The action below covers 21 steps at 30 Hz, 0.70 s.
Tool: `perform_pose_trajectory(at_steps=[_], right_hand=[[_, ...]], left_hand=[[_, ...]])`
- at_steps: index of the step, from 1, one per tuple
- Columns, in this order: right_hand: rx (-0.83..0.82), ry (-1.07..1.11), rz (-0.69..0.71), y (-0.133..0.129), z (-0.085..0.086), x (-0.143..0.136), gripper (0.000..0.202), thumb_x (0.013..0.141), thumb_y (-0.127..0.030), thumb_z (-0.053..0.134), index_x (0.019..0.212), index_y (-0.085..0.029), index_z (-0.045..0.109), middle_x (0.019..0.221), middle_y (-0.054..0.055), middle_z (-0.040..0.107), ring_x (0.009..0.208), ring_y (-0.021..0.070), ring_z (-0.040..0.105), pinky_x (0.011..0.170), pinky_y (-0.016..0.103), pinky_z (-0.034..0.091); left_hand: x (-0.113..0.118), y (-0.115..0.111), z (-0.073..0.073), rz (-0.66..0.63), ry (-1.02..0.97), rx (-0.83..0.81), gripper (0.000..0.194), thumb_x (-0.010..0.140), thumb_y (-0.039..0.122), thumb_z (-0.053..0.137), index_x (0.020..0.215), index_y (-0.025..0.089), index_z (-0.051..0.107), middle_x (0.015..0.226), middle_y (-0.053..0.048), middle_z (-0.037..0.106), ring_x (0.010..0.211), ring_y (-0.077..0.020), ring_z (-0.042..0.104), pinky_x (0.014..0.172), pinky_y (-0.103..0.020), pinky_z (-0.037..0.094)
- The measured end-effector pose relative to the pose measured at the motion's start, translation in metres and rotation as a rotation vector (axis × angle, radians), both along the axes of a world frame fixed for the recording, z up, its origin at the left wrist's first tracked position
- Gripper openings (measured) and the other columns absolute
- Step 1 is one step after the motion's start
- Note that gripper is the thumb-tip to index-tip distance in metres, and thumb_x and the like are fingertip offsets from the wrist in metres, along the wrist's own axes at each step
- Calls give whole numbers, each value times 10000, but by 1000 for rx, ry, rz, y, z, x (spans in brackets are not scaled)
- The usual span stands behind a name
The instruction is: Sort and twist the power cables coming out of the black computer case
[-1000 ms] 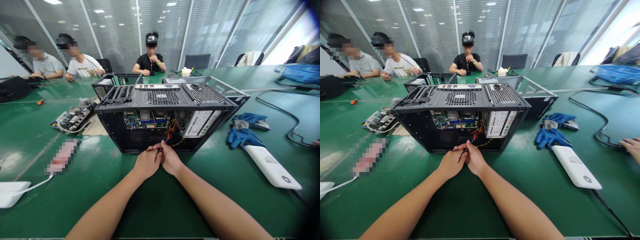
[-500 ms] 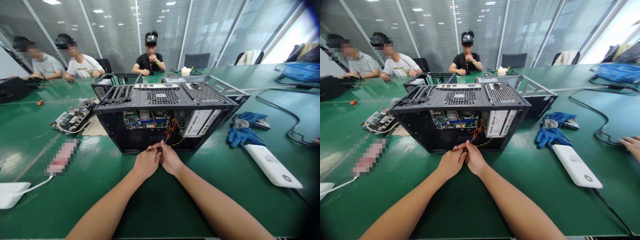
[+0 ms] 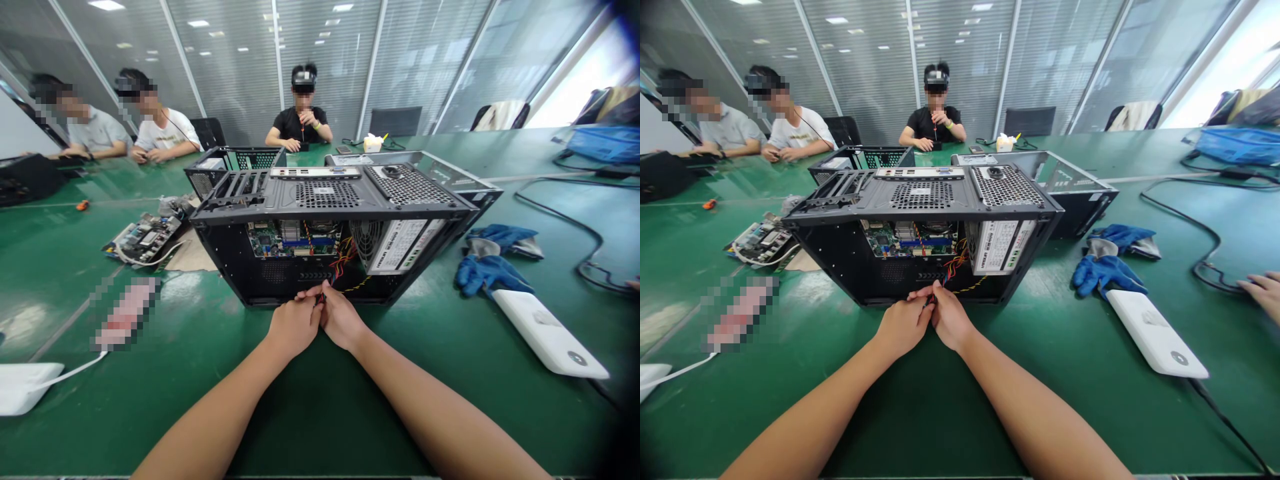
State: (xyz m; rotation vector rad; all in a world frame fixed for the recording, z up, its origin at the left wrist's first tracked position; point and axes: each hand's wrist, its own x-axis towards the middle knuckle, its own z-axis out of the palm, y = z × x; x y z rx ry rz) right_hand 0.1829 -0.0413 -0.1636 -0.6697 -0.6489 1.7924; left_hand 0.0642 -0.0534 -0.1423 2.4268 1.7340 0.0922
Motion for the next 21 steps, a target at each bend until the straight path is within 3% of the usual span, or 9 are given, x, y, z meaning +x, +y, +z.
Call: perform_pose_trajectory(at_steps=[8,21], right_hand=[[-28,9,0,-1,1,1,375,774,-567,655,722,-198,692,886,66,728,1015,241,630,899,390,465],[11,-14,-12,0,-2,-1,363,786,-563,646,724,-208,689,862,51,727,994,232,634,900,393,462]], left_hand=[[-1,2,0,-25,-80,-29,349,973,340,306,1064,170,597,921,-106,692,813,-258,689,704,-364,542],[0,0,-1,-1,50,24,356,982,361,310,1125,180,581,954,-107,692,812,-268,695,716,-401,545]])
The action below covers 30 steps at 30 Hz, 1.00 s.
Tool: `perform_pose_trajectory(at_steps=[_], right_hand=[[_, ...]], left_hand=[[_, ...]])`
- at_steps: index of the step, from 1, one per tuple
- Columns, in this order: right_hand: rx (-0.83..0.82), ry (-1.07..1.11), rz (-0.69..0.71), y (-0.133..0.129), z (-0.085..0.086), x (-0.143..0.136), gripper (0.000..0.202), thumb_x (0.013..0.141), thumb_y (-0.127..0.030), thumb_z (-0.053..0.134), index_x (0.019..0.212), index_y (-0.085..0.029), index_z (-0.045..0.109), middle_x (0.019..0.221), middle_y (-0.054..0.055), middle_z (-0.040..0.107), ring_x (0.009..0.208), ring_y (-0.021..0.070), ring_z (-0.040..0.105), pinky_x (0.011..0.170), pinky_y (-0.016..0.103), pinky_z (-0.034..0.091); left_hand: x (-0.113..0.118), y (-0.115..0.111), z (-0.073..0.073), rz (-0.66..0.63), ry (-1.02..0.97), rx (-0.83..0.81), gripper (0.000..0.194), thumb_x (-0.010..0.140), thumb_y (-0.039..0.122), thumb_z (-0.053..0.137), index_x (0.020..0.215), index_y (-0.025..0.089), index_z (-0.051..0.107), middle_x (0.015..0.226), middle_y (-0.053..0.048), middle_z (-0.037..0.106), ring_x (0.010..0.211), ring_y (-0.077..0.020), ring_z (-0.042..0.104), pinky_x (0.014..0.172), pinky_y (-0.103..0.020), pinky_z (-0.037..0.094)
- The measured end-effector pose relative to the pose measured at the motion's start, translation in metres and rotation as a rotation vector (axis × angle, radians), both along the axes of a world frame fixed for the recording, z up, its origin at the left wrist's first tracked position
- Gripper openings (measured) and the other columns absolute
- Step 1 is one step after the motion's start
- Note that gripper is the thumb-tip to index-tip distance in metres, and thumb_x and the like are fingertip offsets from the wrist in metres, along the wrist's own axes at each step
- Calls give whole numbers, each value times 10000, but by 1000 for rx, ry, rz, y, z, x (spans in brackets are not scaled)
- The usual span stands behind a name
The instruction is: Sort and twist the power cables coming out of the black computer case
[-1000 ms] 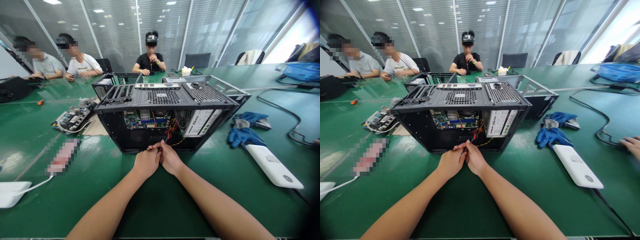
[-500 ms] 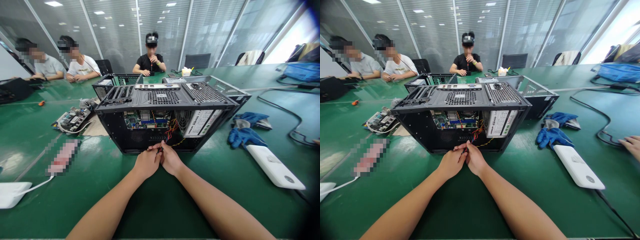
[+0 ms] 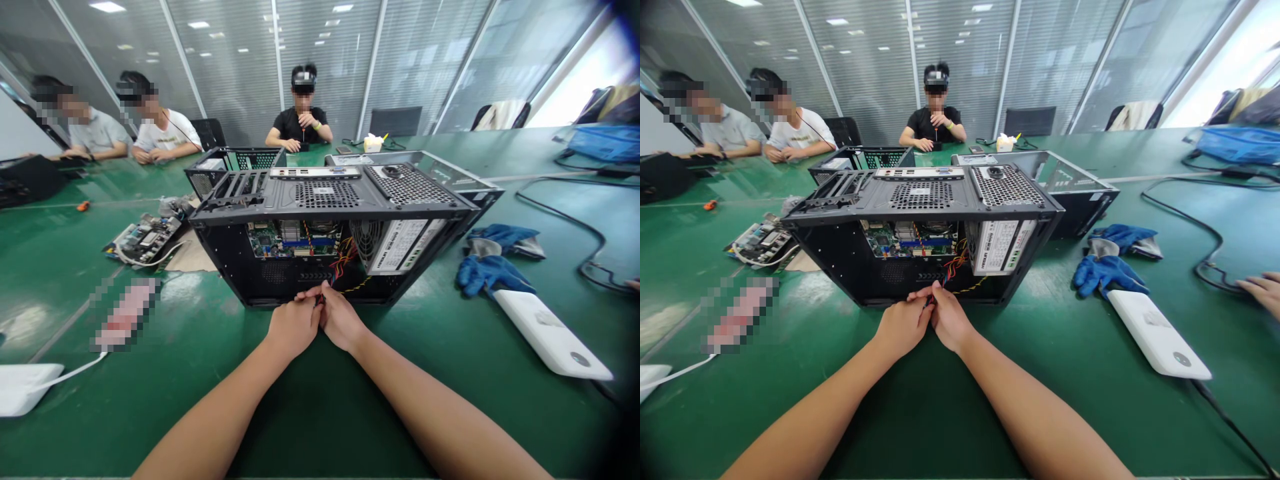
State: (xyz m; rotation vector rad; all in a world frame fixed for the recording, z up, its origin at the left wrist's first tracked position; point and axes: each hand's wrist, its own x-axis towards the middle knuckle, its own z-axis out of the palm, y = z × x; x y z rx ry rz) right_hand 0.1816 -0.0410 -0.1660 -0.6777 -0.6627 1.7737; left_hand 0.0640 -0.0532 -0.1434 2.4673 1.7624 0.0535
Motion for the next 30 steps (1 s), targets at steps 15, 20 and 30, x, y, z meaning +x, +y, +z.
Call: perform_pose_trajectory(at_steps=[15,20,30], right_hand=[[-40,11,-5,-1,2,1,377,762,-578,661,698,-206,682,887,59,730,1018,248,632,887,408,475],[-41,18,4,-1,2,1,362,772,-561,656,714,-205,684,891,60,729,1020,248,631,887,408,475],[-12,1,5,-1,2,0,341,769,-546,671,731,-207,683,877,53,728,1009,235,628,898,393,461]], left_hand=[[-2,2,-1,-50,-97,-62,356,979,339,296,1064,158,591,941,-108,690,827,-247,690,722,-355,542],[-3,3,-2,-51,-82,-32,350,976,342,306,1056,160,594,936,-107,691,819,-260,693,711,-372,547],[0,0,1,-27,23,18,352,981,359,312,1112,178,585,930,-99,697,793,-262,700,704,-396,552]])
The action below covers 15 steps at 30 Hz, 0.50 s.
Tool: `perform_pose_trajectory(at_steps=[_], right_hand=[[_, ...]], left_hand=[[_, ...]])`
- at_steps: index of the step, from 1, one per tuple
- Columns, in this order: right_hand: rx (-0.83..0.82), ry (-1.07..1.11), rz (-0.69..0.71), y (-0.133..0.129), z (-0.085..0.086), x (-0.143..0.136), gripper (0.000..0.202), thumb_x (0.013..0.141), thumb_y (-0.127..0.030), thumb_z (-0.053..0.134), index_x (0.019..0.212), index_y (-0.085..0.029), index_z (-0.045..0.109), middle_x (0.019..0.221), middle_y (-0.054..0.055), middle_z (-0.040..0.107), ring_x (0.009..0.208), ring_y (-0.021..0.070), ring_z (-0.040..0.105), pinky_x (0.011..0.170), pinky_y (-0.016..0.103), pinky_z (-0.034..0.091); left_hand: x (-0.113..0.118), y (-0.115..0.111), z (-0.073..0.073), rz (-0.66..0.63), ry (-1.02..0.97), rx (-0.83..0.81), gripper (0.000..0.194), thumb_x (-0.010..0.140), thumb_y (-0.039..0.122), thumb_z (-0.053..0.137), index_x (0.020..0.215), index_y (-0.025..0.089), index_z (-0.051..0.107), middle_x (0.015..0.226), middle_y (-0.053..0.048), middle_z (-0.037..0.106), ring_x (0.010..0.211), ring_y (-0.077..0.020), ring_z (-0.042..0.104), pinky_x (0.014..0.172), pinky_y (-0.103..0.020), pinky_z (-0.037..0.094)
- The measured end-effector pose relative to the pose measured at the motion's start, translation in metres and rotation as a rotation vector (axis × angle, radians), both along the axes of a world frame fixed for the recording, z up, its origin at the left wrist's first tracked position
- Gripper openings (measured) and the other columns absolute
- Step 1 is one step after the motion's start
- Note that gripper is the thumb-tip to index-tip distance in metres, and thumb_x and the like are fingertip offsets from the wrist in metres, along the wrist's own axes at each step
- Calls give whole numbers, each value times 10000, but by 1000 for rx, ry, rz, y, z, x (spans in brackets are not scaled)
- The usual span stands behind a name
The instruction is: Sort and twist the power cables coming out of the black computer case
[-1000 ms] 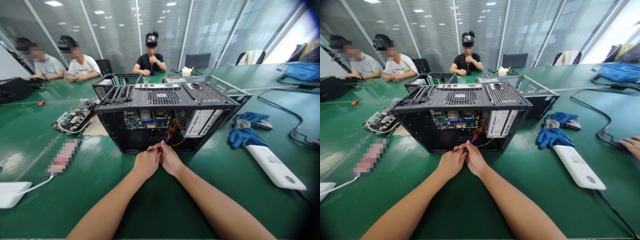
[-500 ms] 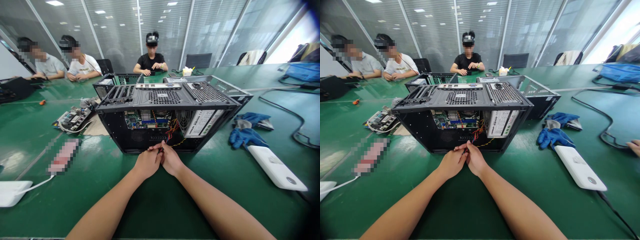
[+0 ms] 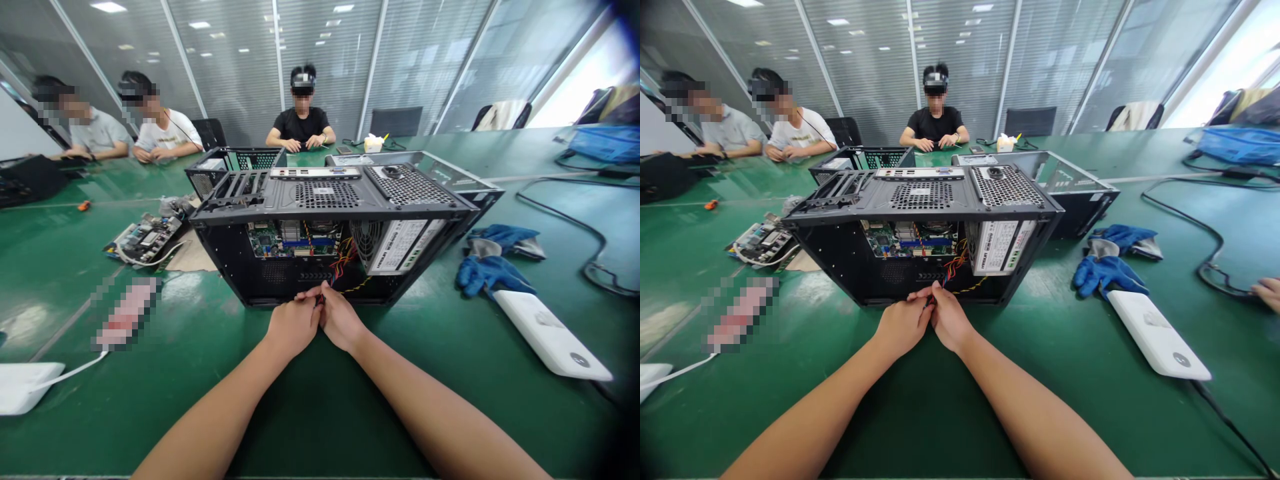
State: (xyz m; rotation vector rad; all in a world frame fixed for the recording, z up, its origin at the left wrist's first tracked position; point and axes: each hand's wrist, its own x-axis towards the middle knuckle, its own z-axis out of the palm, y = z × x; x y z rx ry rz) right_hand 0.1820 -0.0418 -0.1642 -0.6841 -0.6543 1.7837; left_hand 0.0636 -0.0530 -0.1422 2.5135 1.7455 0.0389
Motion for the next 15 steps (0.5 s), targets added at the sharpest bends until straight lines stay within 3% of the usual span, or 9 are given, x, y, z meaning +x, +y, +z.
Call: perform_pose_trajectory(at_steps=[15], right_hand=[[-40,13,-1,0,2,1,364,756,-565,672,697,-206,688,882,59,732,1006,243,636,882,399,473]], left_hand=[[-2,2,-3,-19,-126,-58,345,975,336,308,1038,166,602,922,-102,693,818,-246,693,726,-353,545]])
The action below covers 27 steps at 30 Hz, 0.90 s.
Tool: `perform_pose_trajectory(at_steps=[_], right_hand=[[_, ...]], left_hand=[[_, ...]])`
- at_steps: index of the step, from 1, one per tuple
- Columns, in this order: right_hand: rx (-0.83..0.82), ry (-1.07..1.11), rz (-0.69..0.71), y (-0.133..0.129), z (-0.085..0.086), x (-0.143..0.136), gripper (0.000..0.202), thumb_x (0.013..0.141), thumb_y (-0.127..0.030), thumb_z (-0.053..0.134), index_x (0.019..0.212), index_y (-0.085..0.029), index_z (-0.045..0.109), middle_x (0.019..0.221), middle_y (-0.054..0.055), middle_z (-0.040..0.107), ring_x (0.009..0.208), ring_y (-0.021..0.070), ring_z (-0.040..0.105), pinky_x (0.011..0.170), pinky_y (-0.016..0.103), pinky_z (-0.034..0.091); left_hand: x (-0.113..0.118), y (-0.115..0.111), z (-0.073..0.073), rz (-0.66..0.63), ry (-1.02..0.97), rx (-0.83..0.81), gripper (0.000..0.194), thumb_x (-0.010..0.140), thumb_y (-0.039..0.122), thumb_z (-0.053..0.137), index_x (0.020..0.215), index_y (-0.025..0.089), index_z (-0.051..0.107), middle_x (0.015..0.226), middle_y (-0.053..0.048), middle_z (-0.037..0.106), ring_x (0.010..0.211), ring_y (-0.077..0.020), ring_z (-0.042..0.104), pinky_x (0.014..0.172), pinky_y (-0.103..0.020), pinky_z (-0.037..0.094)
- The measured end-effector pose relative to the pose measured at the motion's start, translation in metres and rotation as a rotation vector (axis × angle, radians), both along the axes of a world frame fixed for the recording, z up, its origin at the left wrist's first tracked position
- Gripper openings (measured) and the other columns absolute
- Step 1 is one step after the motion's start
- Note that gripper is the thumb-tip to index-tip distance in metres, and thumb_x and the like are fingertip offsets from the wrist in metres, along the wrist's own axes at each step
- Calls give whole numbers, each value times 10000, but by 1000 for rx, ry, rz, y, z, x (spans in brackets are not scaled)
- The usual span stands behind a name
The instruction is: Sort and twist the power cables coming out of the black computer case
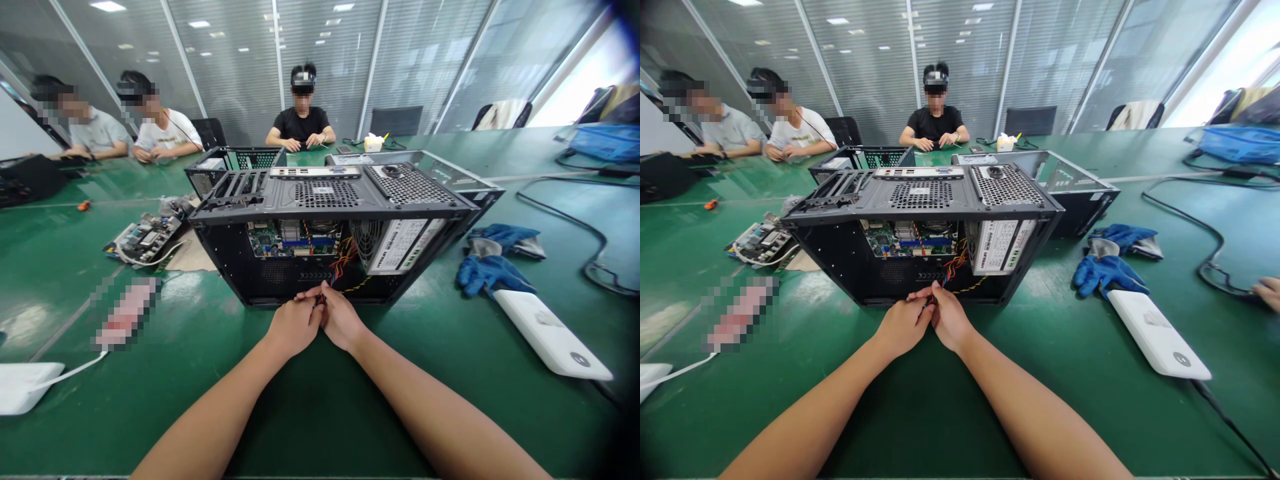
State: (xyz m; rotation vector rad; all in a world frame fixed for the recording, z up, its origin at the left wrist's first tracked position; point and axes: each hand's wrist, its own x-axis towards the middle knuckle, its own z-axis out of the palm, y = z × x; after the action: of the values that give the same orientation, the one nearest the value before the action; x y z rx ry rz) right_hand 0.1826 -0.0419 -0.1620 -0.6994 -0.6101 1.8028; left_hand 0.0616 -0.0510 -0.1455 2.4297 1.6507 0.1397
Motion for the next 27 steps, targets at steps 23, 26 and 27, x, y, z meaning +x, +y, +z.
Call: perform_pose_trajectory(at_steps=[23,26,27], right_hand=[[43,-21,2,0,-3,0,352,772,-562,653,742,-213,689,872,54,730,1009,241,630,901,399,458],[48,-24,5,0,-3,-1,364,772,-577,647,744,-217,687,867,52,729,1007,239,630,903,402,455],[50,-23,3,0,-3,-1,372,771,-583,645,745,-215,687,872,54,730,1008,238,630,905,402,454]], left_hand=[[3,-2,4,33,134,70,357,980,359,327,1110,162,596,924,-113,695,801,-270,700,713,-396,548],[3,-2,5,36,142,56,369,982,368,322,1132,165,591,927,-120,693,812,-275,699,722,-404,546],[3,-2,5,37,143,52,370,982,367,322,1138,165,590,928,-122,692,813,-277,699,722,-407,545]])
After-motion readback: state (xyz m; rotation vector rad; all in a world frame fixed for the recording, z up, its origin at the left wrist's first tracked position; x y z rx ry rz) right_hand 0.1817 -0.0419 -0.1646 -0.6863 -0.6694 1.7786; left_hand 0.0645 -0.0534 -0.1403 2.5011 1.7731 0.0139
